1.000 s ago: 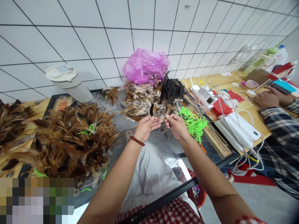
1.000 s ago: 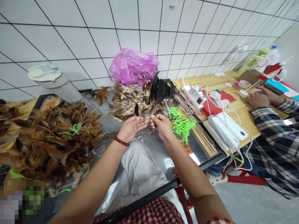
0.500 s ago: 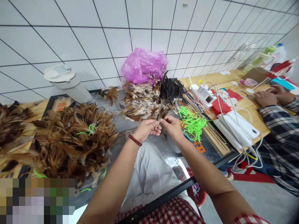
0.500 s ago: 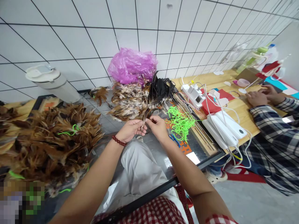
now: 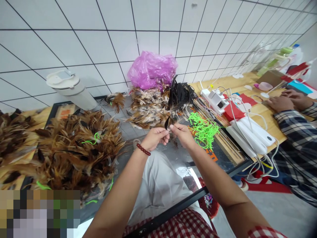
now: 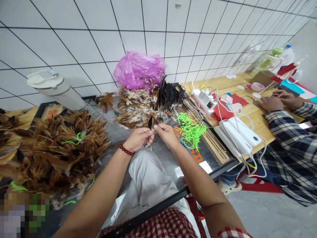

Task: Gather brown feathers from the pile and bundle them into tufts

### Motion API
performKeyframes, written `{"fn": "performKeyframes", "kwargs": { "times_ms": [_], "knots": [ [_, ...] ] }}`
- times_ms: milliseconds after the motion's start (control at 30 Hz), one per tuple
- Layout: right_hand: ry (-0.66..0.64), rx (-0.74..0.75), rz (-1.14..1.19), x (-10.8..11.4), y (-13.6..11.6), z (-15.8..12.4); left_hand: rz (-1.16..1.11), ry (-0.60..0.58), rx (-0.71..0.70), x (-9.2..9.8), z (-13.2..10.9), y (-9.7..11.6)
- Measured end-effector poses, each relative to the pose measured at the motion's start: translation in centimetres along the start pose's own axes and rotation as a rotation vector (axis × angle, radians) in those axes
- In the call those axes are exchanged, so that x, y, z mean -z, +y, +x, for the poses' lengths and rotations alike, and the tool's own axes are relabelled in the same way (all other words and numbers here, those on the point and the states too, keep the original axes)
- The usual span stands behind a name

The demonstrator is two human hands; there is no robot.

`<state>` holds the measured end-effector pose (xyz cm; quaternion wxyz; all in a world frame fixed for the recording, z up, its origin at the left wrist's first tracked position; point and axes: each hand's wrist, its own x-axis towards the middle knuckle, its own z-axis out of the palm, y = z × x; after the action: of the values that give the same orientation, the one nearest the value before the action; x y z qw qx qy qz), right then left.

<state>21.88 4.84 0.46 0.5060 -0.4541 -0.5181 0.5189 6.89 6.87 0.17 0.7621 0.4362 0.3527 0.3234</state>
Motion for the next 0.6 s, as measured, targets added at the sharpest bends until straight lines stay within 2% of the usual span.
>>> {"fn": "performKeyframes", "kwargs": {
  "times_ms": [100,333,433,600],
  "knots": [
    [0.042,0.035,-0.052,0.16,-0.17,0.02,0.0,-0.052,0.057,0.1,-0.21,0.11],
    [0.163,0.028,-0.069,0.05,0.02,0.15,-0.214,0.032,0.073,0.55,-0.21,0.59],
    [0.158,0.106,-0.117,0.23,0.37,0.28,-0.223,0.047,0.096,0.67,-0.2,0.7],
    [0.13,0.211,-0.277,0.18,-0.03,-0.02,-0.186,0.003,0.098,0.8,-0.24,0.47]
  ]
}}
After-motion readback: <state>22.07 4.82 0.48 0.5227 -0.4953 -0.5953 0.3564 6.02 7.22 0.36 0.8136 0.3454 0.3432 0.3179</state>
